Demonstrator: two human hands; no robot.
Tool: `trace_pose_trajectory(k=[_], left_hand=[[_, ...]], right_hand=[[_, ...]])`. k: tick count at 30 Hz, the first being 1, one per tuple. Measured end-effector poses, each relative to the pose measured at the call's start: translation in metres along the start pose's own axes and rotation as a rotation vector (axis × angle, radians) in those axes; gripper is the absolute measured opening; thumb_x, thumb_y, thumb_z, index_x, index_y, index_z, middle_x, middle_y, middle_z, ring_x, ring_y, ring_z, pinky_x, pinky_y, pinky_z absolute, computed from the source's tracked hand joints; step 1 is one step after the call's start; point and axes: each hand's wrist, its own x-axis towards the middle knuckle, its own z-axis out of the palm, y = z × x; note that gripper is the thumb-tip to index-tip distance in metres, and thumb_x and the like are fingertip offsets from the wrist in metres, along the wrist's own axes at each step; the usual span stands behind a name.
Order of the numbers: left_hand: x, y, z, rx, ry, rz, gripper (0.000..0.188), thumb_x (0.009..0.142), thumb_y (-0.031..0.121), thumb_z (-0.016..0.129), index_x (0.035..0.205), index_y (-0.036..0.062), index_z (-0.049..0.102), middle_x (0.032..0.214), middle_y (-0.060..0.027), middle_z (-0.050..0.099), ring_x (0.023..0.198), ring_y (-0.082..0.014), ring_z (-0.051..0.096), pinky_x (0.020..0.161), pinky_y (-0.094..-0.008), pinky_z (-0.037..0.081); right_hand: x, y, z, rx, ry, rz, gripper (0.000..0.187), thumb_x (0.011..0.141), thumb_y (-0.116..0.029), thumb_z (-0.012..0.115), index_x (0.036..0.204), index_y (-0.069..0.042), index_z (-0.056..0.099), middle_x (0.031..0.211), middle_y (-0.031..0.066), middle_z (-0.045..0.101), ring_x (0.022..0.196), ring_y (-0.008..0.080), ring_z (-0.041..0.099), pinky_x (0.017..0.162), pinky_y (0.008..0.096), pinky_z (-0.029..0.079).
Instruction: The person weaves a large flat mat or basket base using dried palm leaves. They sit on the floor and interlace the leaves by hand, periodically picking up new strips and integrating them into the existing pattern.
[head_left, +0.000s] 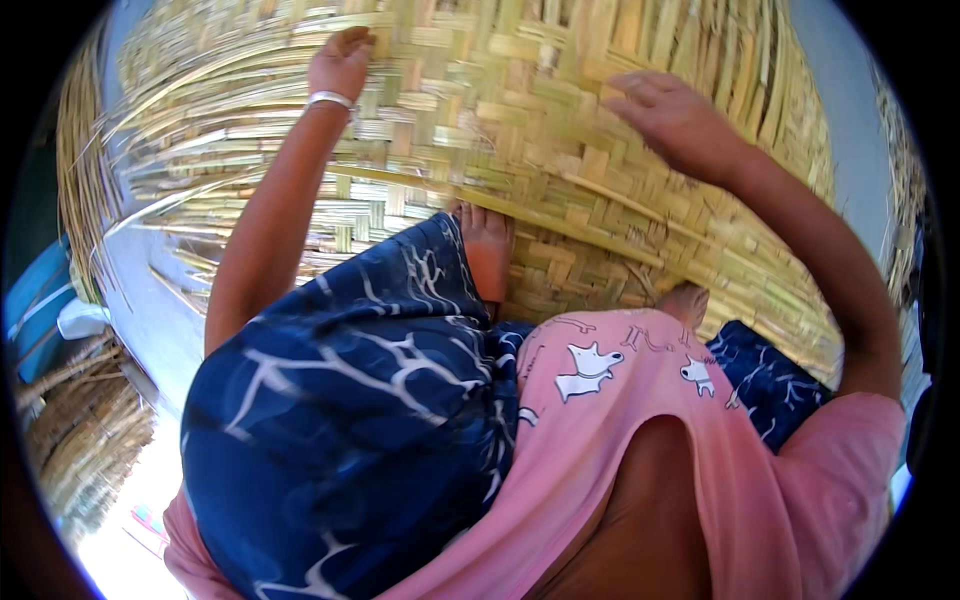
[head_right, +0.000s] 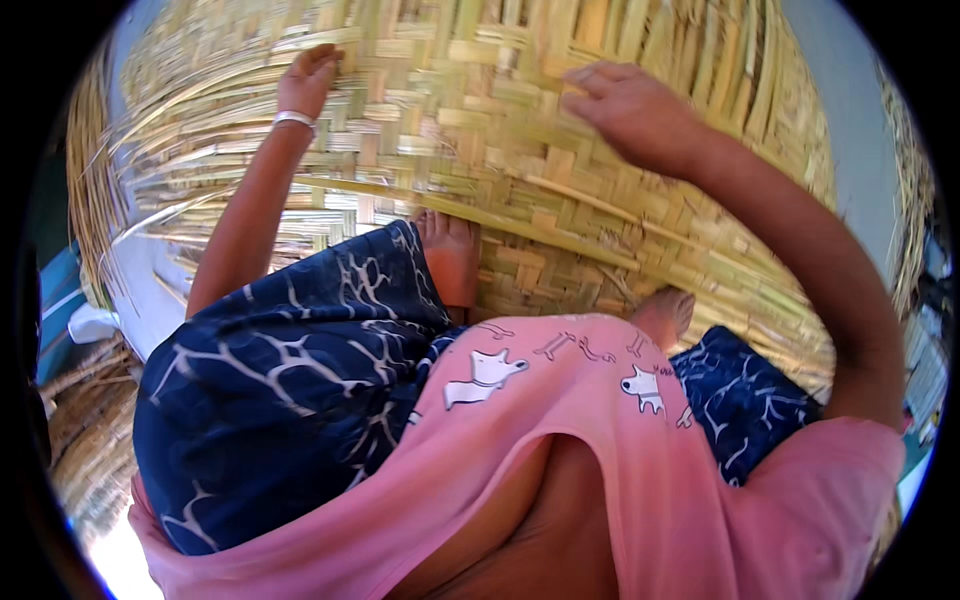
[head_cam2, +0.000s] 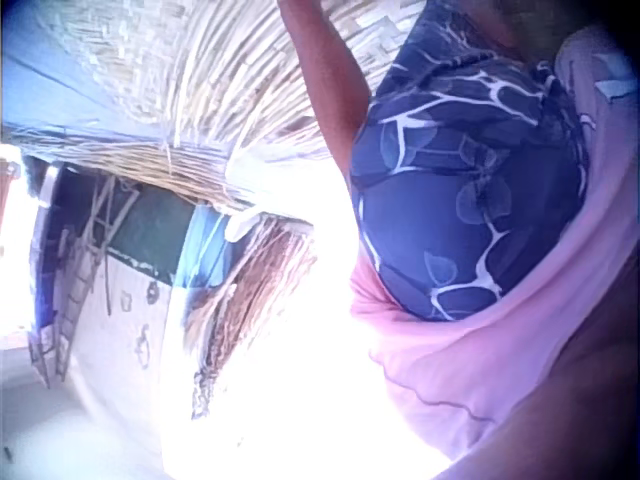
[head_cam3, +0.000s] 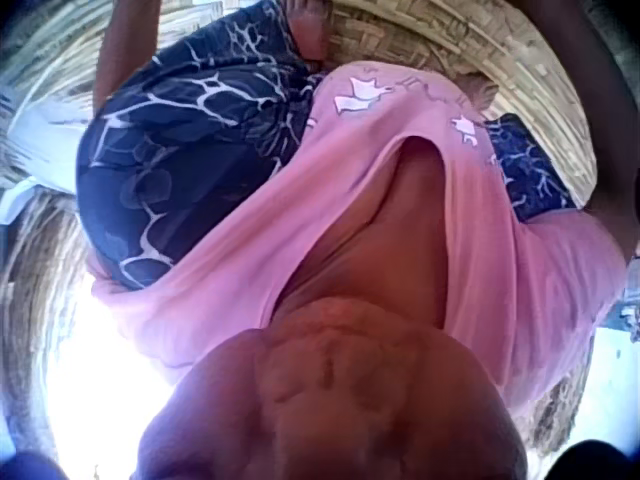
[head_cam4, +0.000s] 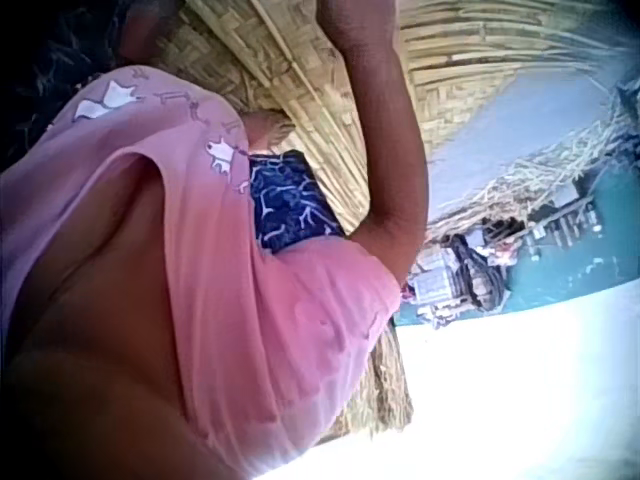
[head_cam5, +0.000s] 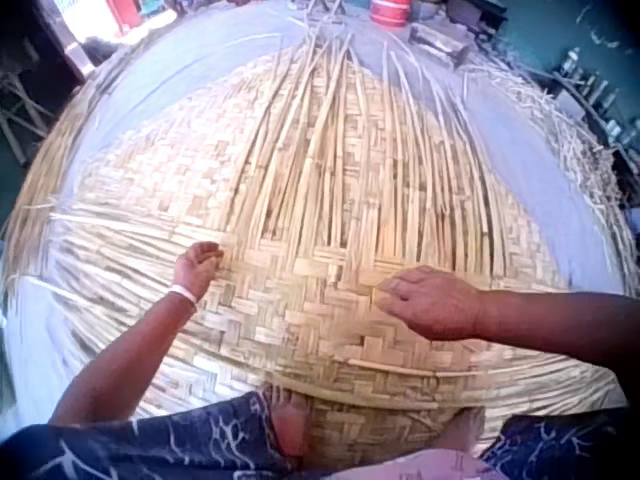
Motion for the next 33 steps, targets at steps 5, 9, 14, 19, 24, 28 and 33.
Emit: trace_pose_trajectory(k=[5, 9, 14, 19, 24, 28, 33], left_hand=[[-0.028, 0.04, 0.017, 0.354, -0.158, 0.206, 0.036, 0.081, 0.015, 0.06, 0.114, 0.0028, 0.055, 0.114, -0.0142, 0.059, 0.105, -0.0263, 0.056, 0.091, -0.0347, 0.043], [-0.124, 0.1, 0.055, 0.612, -0.502, 0.651, 0.042, 0.08, 0.018, 0.063, 0.118, 0.0059, 0.052, 0.115, -0.0149, 0.056, 0.107, -0.0319, 0.052, 0.094, -0.0385, 0.039], [-0.177, 0.112, 0.076, 0.729, -0.927, 0.703, 0.035, 0.077, 0.016, 0.063, 0.109, 0.0066, 0.055, 0.099, -0.0116, 0.059, 0.093, -0.0304, 0.055, 0.08, -0.0401, 0.043], [-0.166, 0.092, 0.084, 0.68, -0.777, 0.796, 0.023, 0.078, 0.018, 0.061, 0.099, 0.0067, 0.06, 0.09, -0.0109, 0.061, 0.085, -0.0296, 0.058, 0.07, -0.0367, 0.047], [-0.151, 0.129, 0.084, 0.633, -0.772, 0.446, 0.025, 0.083, 0.03, 0.06, 0.077, 0.0061, 0.062, 0.071, -0.0139, 0.06, 0.064, -0.0329, 0.059, 0.056, -0.0393, 0.046], [-0.144, 0.119, 0.087, 0.779, -0.808, 0.331, 0.033, 0.081, 0.039, 0.061, 0.071, 0.0071, 0.06, 0.063, -0.0159, 0.058, 0.061, -0.0351, 0.057, 0.053, -0.0402, 0.044], [-0.158, 0.13, 0.091, 0.678, -1.012, 0.209, 0.028, 0.082, 0.03, 0.062, 0.074, 0.0039, 0.061, 0.065, -0.0141, 0.06, 0.06, -0.0291, 0.059, 0.055, -0.0354, 0.046]], right_hand=[[-0.103, -0.004, -0.044, 0.043, -0.293, 0.234, 0.026, 0.077, -0.007, 0.053, 0.102, -0.004, 0.057, 0.103, 0.013, 0.059, 0.097, 0.0306, 0.055, 0.083, 0.0386, 0.045], [-0.174, -0.026, -0.04, 0.153, -0.379, 0.381, 0.025, 0.077, -0.01, 0.057, 0.101, -0.004, 0.057, 0.095, 0.0121, 0.06, 0.091, 0.0304, 0.056, 0.077, 0.0391, 0.047], [-0.241, -0.077, 0.009, 0.231, -0.296, 0.487, 0.037, 0.073, -0.016, 0.064, 0.107, -0.005, 0.054, 0.1, 0.0098, 0.058, 0.099, 0.0278, 0.053, 0.084, 0.037, 0.043], [-0.262, -0.095, 0.057, 0.165, -0.162, 0.649, 0.028, 0.077, -0.019, 0.062, 0.101, -0.008, 0.056, 0.098, 0.01, 0.06, 0.094, 0.0288, 0.055, 0.081, 0.0376, 0.044], [-0.263, -0.093, 0.044, 0.507, -0.052, 0.929, 0.026, 0.086, -0.033, 0.053, 0.09, -0.008, 0.057, 0.079, 0.0149, 0.06, 0.076, 0.0359, 0.056, 0.067, 0.0427, 0.045], [-0.25, -0.087, 0.014, 0.576, -0.15, 0.989, 0.031, 0.087, -0.038, 0.05, 0.083, -0.008, 0.057, 0.072, 0.0143, 0.059, 0.07, 0.0359, 0.056, 0.062, 0.0433, 0.044], [-0.25, -0.087, 0.019, 0.36, -0.125, 1.008, 0.032, 0.087, -0.038, 0.05, 0.079, -0.007, 0.057, 0.066, 0.0134, 0.058, 0.066, 0.0351, 0.056, 0.06, 0.0434, 0.044]])
